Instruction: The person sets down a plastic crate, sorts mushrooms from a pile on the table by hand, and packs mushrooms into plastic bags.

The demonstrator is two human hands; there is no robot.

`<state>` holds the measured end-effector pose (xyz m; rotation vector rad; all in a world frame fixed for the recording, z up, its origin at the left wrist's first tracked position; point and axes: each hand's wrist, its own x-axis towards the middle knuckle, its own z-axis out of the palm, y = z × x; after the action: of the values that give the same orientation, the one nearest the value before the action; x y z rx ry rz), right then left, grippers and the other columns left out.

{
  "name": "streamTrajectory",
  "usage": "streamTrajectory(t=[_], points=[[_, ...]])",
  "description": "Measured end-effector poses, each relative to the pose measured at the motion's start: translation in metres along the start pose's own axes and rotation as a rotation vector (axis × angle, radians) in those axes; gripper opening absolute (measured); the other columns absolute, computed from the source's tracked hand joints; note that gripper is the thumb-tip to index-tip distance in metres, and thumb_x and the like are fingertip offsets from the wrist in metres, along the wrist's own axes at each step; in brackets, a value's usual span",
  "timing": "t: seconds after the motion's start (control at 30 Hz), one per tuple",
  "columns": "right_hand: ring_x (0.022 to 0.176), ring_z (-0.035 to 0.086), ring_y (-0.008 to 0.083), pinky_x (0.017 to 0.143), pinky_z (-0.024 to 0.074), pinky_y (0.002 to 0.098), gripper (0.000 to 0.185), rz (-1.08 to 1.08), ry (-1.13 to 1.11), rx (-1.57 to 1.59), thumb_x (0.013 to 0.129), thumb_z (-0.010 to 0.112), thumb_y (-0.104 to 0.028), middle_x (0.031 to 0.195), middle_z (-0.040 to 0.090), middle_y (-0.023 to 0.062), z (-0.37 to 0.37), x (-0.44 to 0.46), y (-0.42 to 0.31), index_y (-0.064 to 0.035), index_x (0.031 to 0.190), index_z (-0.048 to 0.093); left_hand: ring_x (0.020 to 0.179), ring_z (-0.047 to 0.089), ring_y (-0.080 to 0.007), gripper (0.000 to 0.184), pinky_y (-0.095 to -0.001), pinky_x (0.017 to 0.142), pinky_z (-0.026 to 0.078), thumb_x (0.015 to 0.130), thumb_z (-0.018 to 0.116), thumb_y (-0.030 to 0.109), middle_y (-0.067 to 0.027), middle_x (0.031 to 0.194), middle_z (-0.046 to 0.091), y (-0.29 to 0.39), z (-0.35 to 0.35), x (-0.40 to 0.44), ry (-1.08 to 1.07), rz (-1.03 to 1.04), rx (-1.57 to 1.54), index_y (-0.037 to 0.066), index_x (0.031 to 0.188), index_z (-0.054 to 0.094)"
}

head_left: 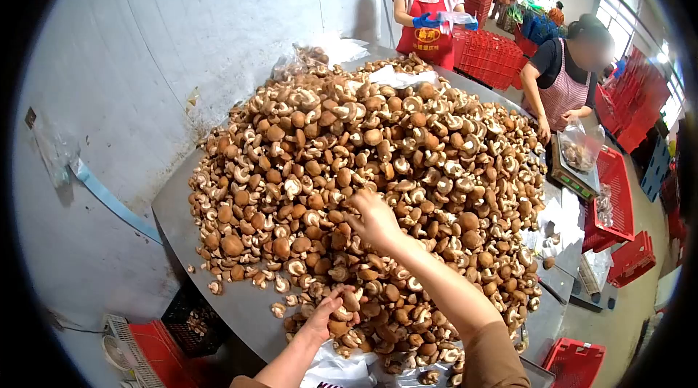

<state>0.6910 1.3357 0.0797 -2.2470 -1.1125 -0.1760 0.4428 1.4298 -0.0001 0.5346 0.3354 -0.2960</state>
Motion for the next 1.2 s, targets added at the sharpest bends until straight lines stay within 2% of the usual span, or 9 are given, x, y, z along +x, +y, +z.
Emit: streamTrajectory(t=[0.1,0.23,0.33,0.47,0.63,0.8,0.93,1.03,1.2], points=[[0.123,0.049,0.0324,0.098,0.0454,0.0447,0.053,0.033,0.121,-0.262,0.083,0.073,-0.019,0.128,0.055,0.0164,0.022,0.039,0.025,-0.0034,0.130,0.051,0.084,0.068,-0.0343,0.056,-0.0384,0.060,0.055,0.083,0.077,0.034,-0.0251,0.123,0.060,-0.007,-0.016,-0.009,0.022,-0.013,-0.124,0.014,0.129,0.052],[0.129,0.043,0.0350,0.106,0.0386,0.0483,0.060,0.122,-0.017,-0.304,0.082,0.073,-0.019,0.141,0.044,0.0157,0.057,0.018,0.042,-0.0086,0.135,0.048,0.092,0.069,-0.0367,0.057,-0.0437,0.072,0.059,0.084,0.076,0.035,-0.0226,0.125,0.060,0.004,-0.022,-0.027,0.026,-0.028,-0.126,0.010,0.128,0.050],[0.122,0.047,0.0328,0.100,0.0433,0.0473,0.045,-0.076,-0.073,-0.253,0.082,0.074,-0.023,0.132,0.049,0.0134,0.039,-0.021,0.027,-0.0076,0.121,0.057,0.106,0.064,-0.0433,0.050,-0.0491,0.081,0.058,0.086,0.072,0.037,-0.0217,0.123,0.061,0.003,-0.023,-0.033,0.170,-0.049,-0.110,0.011,0.125,0.054],[0.106,0.056,0.0306,0.093,0.0427,0.0438,0.024,-0.094,-0.182,-0.179,0.085,0.071,-0.030,0.092,0.064,0.0106,0.029,-0.055,0.020,-0.0062,0.084,0.072,0.112,0.061,-0.0476,0.044,-0.0488,0.079,0.059,0.089,0.069,0.039,-0.0227,0.119,0.064,-0.001,-0.027,-0.027,0.113,-0.110,-0.170,0.008,0.120,0.059],[0.093,0.059,0.0292,0.085,0.0435,0.0423,0.026,-0.020,0.058,-0.089,0.085,0.068,-0.016,0.101,0.063,0.0130,0.027,0.001,0.003,-0.0027,0.106,0.063,0.113,0.060,-0.0476,0.039,-0.0528,0.076,0.060,0.094,0.064,0.036,-0.0241,0.124,0.061,-0.015,-0.037,-0.023,0.069,-0.149,-0.220,0.010,0.121,0.060],[0.107,0.056,0.0335,0.090,0.0478,0.0407,0.061,0.112,-0.234,-0.241,0.076,0.064,0.001,0.138,0.044,0.0214,0.090,0.044,0.015,-0.0081,0.134,0.048,0.116,0.059,-0.0441,0.049,-0.0561,0.083,0.057,0.098,0.056,0.042,-0.0248,0.130,0.057,-0.003,-0.008,-0.029,0.182,-0.123,0.010,0.005,0.130,0.054],[0.095,0.054,0.0399,0.080,0.0463,0.0459,0.043,0.111,0.129,0.042,0.082,0.067,-0.010,0.102,0.050,0.0191,0.082,0.015,0.020,-0.0036,0.122,0.051,0.118,0.059,-0.0419,0.068,-0.0519,0.083,0.058,0.092,0.057,0.058,-0.0232,0.129,0.057,0.006,-0.012,-0.026,0.165,-0.128,0.040,0.008,0.138,0.048],[0.098,0.061,0.0351,0.086,0.0495,0.0453,0.043,0.062,0.139,0.344,0.086,0.067,-0.020,0.109,0.060,0.0221,0.062,-0.020,0.008,-0.0047,0.124,0.055,0.119,0.058,-0.0425,0.097,-0.0511,0.086,0.057,0.082,0.050,0.078,-0.0220,0.130,0.056,0.005,-0.013,-0.021,0.129,-0.080,0.143,0.005,0.146,0.037],[0.102,0.062,0.0298,0.089,0.0482,0.0418,0.039,-0.155,-0.451,0.339,0.093,0.060,-0.031,0.110,0.065,0.0164,-0.009,-0.078,-0.046,-0.0070,0.124,0.062,0.122,0.056,-0.0394,0.113,-0.0607,0.086,0.056,0.072,0.052,0.085,-0.0175,0.140,0.050,0.016,-0.003,0.001,0.183,-0.064,0.098,0.009,0.152,0.028]])
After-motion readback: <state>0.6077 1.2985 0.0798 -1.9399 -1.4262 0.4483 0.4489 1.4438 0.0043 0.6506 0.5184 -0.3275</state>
